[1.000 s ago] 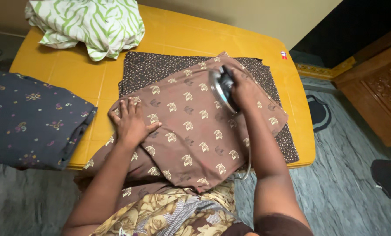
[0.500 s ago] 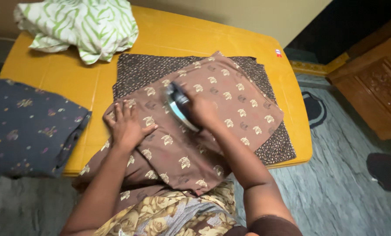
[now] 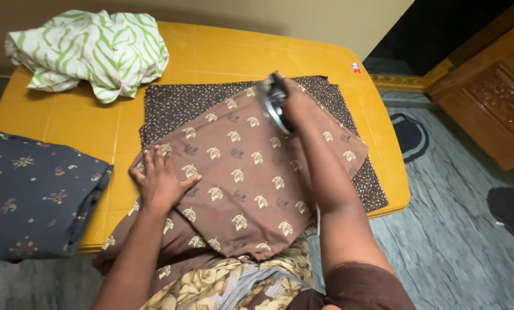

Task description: The person irons a brown patterned garment on a yellow table. They repeatedly smooth the fabric, fold sections, and use an electric iron to press the material flat. The person adjusts the garment several times to ensure even coverage.

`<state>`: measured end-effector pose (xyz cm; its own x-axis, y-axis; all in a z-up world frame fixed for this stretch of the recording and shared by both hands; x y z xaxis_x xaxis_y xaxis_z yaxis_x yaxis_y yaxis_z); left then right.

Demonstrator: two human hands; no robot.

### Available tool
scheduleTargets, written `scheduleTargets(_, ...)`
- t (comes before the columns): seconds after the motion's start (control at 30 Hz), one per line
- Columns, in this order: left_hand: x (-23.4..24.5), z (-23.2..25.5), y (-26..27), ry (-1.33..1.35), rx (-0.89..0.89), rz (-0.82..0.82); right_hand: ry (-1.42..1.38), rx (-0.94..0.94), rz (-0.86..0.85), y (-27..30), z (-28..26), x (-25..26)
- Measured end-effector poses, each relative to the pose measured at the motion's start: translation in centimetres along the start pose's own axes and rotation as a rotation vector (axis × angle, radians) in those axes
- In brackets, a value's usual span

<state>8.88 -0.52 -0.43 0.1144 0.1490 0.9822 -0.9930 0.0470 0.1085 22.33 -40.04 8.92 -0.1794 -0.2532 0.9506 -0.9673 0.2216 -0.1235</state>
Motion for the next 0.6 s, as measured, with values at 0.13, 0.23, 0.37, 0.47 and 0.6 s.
scheduleTargets(0.13,0.6,0.2,0.2,0.015,-0.001,0.003,0.104,-0.115,0.054,-3.0,4.0,0.6)
scheduleTargets(0.23,0.5,0.1,0.2,0.039,0.005,0.007,0.139,-0.120,0.010,-1.7,3.4,-0.4)
scheduleTargets(0.37,0.1,0.0,0.0,0.038,-0.007,0.029,-0.086,0.008,-0.062,6.5,-0.3,-2.0)
scheduleTargets(0.47,0.0,0.0,0.2,0.049,-0.028,0.065,0.046,0.170,-0.152,13.6,-4.7,-2.8)
scheduleTargets(0.6,0.3,0.0,-0.1,0.050,-0.016,0.044,0.017,0.411,-0.253,22.7,-7.1,-0.8)
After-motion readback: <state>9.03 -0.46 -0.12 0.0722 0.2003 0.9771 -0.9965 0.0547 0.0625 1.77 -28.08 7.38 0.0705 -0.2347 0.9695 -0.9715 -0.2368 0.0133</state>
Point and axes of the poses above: each hand's wrist, its own y-axis away from the middle knuckle, its own x-axis out of the back of the hand, z = x × y, the point moved 9 cm from there along -y, towards the middle knuckle, and after that the axes turned 3 degrees about -y, right-handed, at the moved point
